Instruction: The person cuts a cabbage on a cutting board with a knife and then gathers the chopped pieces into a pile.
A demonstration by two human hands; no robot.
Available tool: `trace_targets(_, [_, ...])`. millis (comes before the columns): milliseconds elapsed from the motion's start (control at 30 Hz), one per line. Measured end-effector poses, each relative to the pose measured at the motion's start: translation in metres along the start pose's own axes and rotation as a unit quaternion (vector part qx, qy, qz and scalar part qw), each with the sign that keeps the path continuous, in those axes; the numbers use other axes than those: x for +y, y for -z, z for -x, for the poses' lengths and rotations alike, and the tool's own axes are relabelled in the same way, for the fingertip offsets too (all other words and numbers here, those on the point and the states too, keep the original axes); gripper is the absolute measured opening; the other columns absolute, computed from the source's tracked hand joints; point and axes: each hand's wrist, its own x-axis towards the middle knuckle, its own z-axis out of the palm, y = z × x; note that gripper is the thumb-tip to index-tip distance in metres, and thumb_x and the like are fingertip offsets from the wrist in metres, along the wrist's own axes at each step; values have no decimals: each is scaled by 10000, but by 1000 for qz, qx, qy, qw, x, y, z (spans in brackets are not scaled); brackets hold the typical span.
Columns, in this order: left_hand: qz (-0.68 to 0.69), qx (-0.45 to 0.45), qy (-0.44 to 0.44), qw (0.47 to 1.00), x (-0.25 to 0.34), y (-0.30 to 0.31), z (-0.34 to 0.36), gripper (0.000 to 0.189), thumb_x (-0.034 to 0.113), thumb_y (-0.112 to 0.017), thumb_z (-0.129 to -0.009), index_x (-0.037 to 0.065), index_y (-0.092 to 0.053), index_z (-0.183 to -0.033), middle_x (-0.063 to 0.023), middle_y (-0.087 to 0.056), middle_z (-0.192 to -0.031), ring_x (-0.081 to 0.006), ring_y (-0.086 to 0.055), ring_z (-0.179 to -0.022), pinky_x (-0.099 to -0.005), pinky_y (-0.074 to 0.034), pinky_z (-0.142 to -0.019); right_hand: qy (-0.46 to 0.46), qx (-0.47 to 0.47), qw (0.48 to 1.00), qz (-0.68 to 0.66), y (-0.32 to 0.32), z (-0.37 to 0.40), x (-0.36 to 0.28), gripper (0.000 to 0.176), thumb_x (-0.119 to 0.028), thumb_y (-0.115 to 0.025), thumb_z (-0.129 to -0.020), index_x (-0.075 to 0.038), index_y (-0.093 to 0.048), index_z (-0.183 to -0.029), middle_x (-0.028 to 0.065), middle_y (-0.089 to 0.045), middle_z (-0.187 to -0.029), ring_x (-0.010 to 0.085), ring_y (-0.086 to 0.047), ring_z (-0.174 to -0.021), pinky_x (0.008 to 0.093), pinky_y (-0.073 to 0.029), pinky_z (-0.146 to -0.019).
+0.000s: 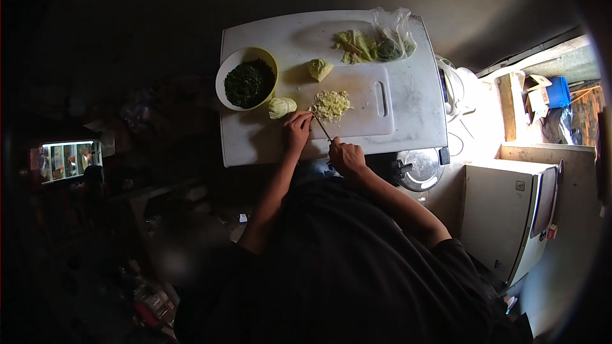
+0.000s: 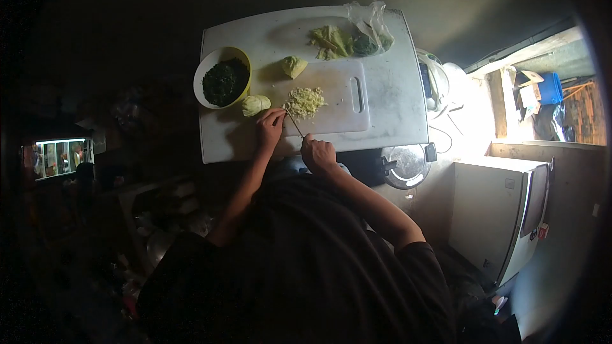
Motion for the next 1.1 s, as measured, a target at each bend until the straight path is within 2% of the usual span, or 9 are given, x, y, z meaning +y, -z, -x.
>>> trace_targets(133, [0, 1, -3, 1000, 1, 1, -1, 63, 12, -702, -816, -1, -694, -877, -98, -700, -910, -291, -691, -837, -354, -542, -731, -2, -4, 998, 60, 5, -3, -9, 149, -183, -496, -913, -37, -516, -935, 91, -642, -614, 285, -668, -586, 435, -519, -540])
trace_targets(267, [-2, -9, 13, 1000, 0, 1, 1, 62, 19, -704, -820, 5, -696, -880, -95, -698, -905, -290, -690, -833, -355, -541, -730, -16, -49, 998, 42, -2, -8, -10, 183, -181, -489, -904, -17, -517, -981, 104, -655, -665, 277, -672, -623, 432, -515, -570])
trace_targets(333, [13, 1, 5, 1000, 0, 0, 0, 62, 29, -705, -825, 7, -698, -883, -91, -697, -901, -285, -689, -832, -354, -541, -733, 23, 32, 996, 79, -14, -13, -8, 192, -180, -510, -888, -6, -497, -969, 132, -658, -685, 291, -679, -641, 428, -513, -563])
trace_targets(567, [12, 12, 0, 1000, -3, -1, 0, 64, 43, -709, -829, 14, -696, -885, -85, -698, -906, -277, -689, -840, -352, -538, -735, 19, 28, 995, 97, -14, -8, -5, 145, -161, -515, -871, -30, -489, -926, 122, -658, -673, 276, -688, -653, 405, -513, -573])
trace_targets(667, [3, -2, -4, 1000, -3, -2, 3, 69, 44, -710, -830, 16, -689, -889, -84, -699, -919, -272, -689, -849, -348, -535, -743, -24, -49, 993, 105, -5, -4, -6, 126, -164, -524, -865, -43, -502, -895, 94, -654, -642, 273, -691, -630, 397, -513, -567])
trace_targets(733, [7, 1, -11, 1000, -3, -2, 1, 73, 43, -710, -829, 18, -685, -892, -81, -699, -926, -268, -689, -860, -346, -533, -750, 12, 42, 992, 115, -11, -9, -4, 111, -172, -529, -865, -62, -508, -868, 67, -648, -609, 277, -693, -609, 391, -512, -559])
trace_targets(933, [24, -2, -17, 1000, -1, 3, -1, 63, 39, -706, -828, 17, -691, -885, -95, -699, -925, -275, -688, -867, -350, -536, -753, 63, 90, 980, 167, -17, -16, 9, 152, -204, -527, -885, -62, -532, -941, 83, -672, -747, 259, -674, -654, 408, -506, -578])
trace_targets(1033, [31, -4, -28, 999, -2, 3, -2, 57, 49, -677, -844, 18, -689, -891, -100, -690, -920, -293, -670, -857, -371, -531, -748, -11, -30, 993, 111, -9, -19, 12, 189, -231, -530, -893, -54, -540, -959, 91, -672, -811, 259, -662, -677, 418, -499, -588])
trace_targets(1100, [31, -5, -25, 999, -4, 2, -1, 56, 44, -677, -840, 20, -690, -889, -103, -689, -917, -296, -666, -861, -374, -529, -755, 22, 9, 994, 110, 1, -15, 10, 190, -221, -535, -899, -42, -540, -963, 99, -667, -744, 277, -674, -663, 411, -509, -570])
